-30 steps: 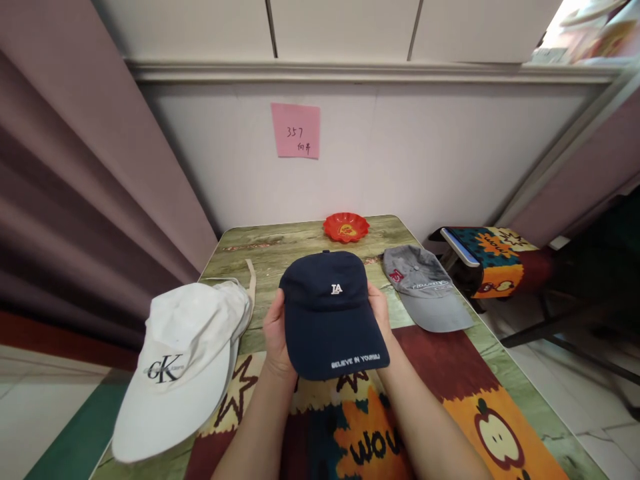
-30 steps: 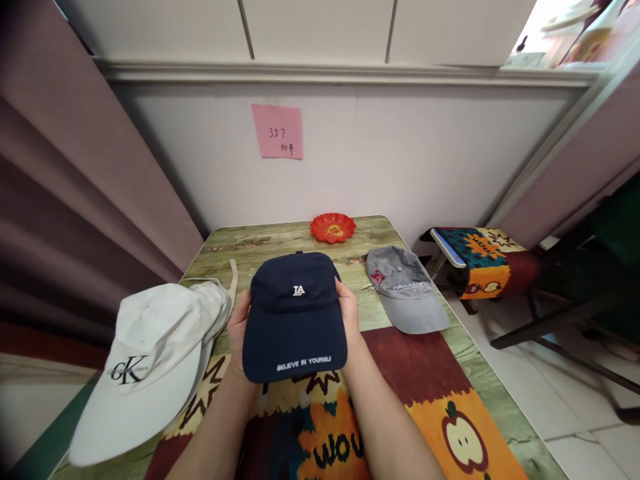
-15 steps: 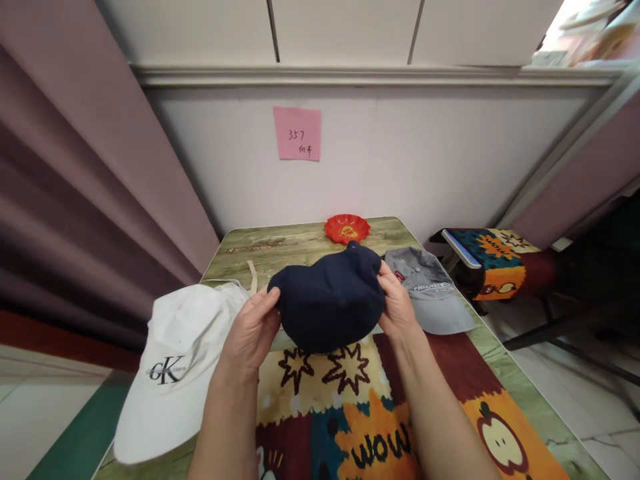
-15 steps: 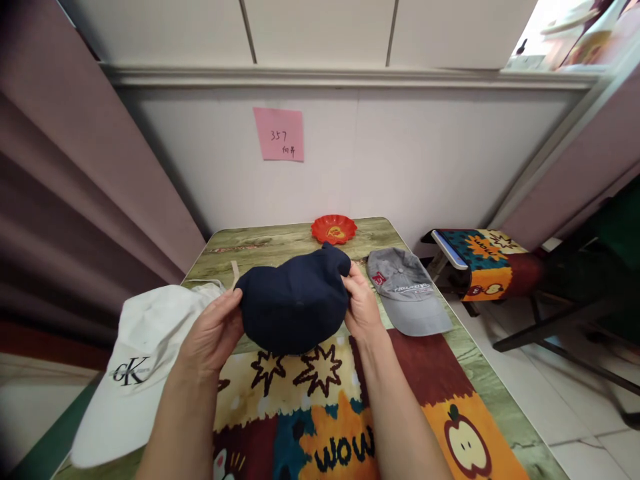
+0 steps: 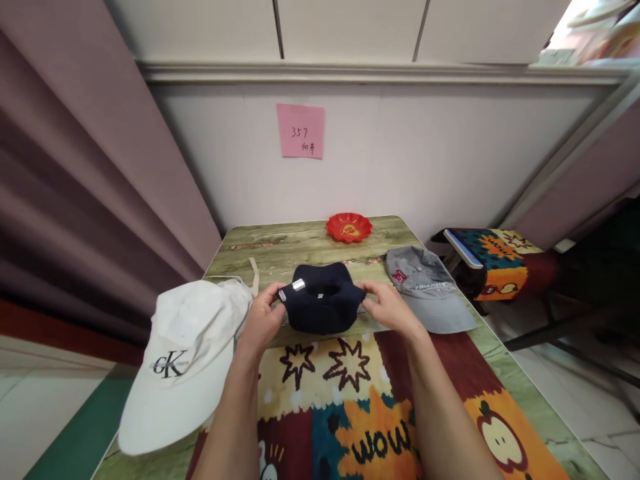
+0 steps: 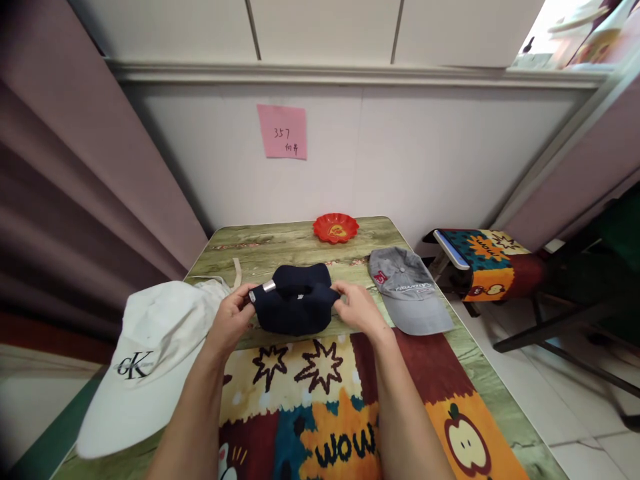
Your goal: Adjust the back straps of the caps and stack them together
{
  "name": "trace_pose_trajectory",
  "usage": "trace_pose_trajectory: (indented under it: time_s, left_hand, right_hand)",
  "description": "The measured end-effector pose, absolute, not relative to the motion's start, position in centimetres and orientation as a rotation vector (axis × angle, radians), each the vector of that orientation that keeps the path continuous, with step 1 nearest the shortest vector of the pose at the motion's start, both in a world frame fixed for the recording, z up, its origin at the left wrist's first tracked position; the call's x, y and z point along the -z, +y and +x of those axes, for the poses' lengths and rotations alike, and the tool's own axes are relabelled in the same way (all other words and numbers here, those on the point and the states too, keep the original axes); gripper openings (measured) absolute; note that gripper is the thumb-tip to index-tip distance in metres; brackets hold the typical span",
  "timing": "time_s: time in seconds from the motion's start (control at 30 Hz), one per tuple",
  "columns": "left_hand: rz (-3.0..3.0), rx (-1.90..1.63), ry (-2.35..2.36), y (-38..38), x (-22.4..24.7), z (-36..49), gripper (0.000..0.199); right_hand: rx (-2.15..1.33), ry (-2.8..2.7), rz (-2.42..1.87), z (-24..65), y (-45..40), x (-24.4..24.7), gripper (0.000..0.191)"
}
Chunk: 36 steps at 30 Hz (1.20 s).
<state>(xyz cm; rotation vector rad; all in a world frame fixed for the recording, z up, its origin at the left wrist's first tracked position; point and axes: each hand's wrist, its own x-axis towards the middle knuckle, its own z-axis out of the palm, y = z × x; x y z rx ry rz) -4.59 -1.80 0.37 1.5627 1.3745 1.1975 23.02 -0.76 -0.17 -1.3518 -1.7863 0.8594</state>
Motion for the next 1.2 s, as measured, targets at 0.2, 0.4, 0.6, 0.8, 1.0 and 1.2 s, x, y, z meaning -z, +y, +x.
trace_pose_trajectory:
  time_s: [0.2, 0.4, 0.6, 0.8, 1.0, 1.2]
  left_hand:
    - [1.756, -0.973, 1.415, -2.5, -1.6, -4.4, 0.029]
    - [1.824, -0.943, 1.449, -3.4, -3.5, -3.8, 0.026]
    - [2.005, -0.927, 1.422, -4.1, -4.8, -3.5, 0.023]
    - [2.387, -0.356, 1.517, -3.6, -1.7, -1.1, 0.039]
    - [2.385, -0.107, 1.727, -2.0, 2.0, -1.2, 0.019]
    - [2.349, -0.23, 1.685, -1.7, 2.9, -1.6, 0.024]
  right_hand:
    - [-1.184, -1.818, -1.166, 23.6, -2.0, -2.2, 0.027]
    - [-0.859, -1.873, -1.417, 21.6, -2.6, -3.2, 0.034]
    - [-0.587, -1.835, -1.165, 19.2, -2.8, -2.9, 0.017]
    - [-0.617, -2.111, -1.411, 18.1, -2.5, -0.3, 0.029]
    - [-0.498, -2.172, -1.858, 17.9, -0.8, 3.9, 0.018]
    - [-0.554, -1.881, -1.87, 18.3, -0.2, 4.9, 0.019]
